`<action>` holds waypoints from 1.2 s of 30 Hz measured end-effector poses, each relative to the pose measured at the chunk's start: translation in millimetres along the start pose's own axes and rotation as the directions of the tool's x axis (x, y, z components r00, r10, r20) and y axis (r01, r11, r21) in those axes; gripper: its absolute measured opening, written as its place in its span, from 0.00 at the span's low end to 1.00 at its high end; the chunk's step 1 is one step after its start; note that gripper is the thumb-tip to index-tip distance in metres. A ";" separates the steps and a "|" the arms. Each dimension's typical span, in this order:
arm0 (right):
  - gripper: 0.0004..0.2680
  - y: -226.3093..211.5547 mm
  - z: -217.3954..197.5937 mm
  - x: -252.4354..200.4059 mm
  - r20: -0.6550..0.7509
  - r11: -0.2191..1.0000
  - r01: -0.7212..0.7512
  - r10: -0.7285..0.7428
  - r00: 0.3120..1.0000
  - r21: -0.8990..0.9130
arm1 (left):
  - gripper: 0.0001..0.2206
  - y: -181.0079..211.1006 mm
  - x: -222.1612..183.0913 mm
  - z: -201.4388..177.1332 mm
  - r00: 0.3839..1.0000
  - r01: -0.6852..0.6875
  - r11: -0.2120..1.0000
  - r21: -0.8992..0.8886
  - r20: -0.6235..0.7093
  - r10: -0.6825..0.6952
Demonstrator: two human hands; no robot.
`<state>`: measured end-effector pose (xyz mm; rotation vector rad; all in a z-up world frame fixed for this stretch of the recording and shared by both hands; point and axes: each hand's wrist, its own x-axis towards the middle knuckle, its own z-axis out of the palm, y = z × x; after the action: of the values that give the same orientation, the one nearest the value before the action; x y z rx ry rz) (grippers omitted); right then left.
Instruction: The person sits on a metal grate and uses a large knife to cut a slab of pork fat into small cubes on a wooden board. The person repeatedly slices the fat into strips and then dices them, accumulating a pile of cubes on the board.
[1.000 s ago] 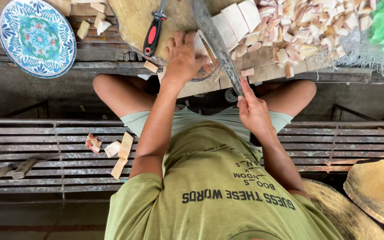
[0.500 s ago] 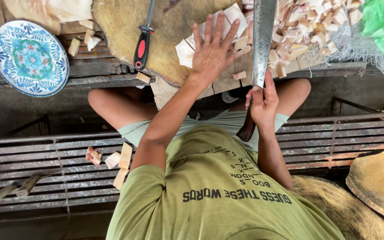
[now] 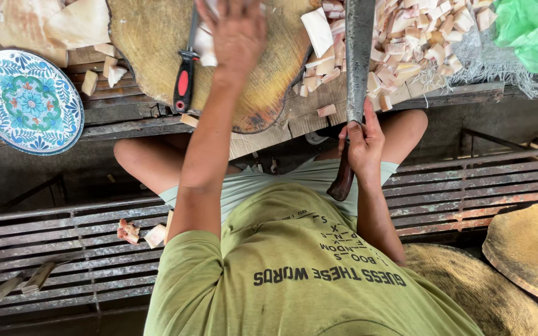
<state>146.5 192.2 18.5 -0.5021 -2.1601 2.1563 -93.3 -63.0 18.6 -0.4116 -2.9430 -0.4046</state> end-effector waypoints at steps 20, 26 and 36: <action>0.24 2.8 -12.2 -10.3 -0.064 0.991 0.016 -0.007 0.998 0.135 | 0.17 40.7 20.3 61.3 0.994 -0.073 0.816 -0.573 -0.106 0.015; 0.24 4.7 -16.3 -10.9 -0.066 0.989 0.068 -0.060 0.996 0.133 | 0.27 -19.5 5.5 0.0 0.863 0.139 0.989 -0.055 -0.483 -0.148; 0.24 0.6 -20.0 -16.6 -0.056 0.986 0.058 -0.050 0.997 0.155 | 0.23 143.2 -7.2 14.6 0.921 -0.347 0.937 0.043 0.204 0.332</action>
<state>167.5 207.2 21.6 -0.4768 -1.9350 2.2341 -46.8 72.0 38.3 -0.9851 -2.9688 -0.2126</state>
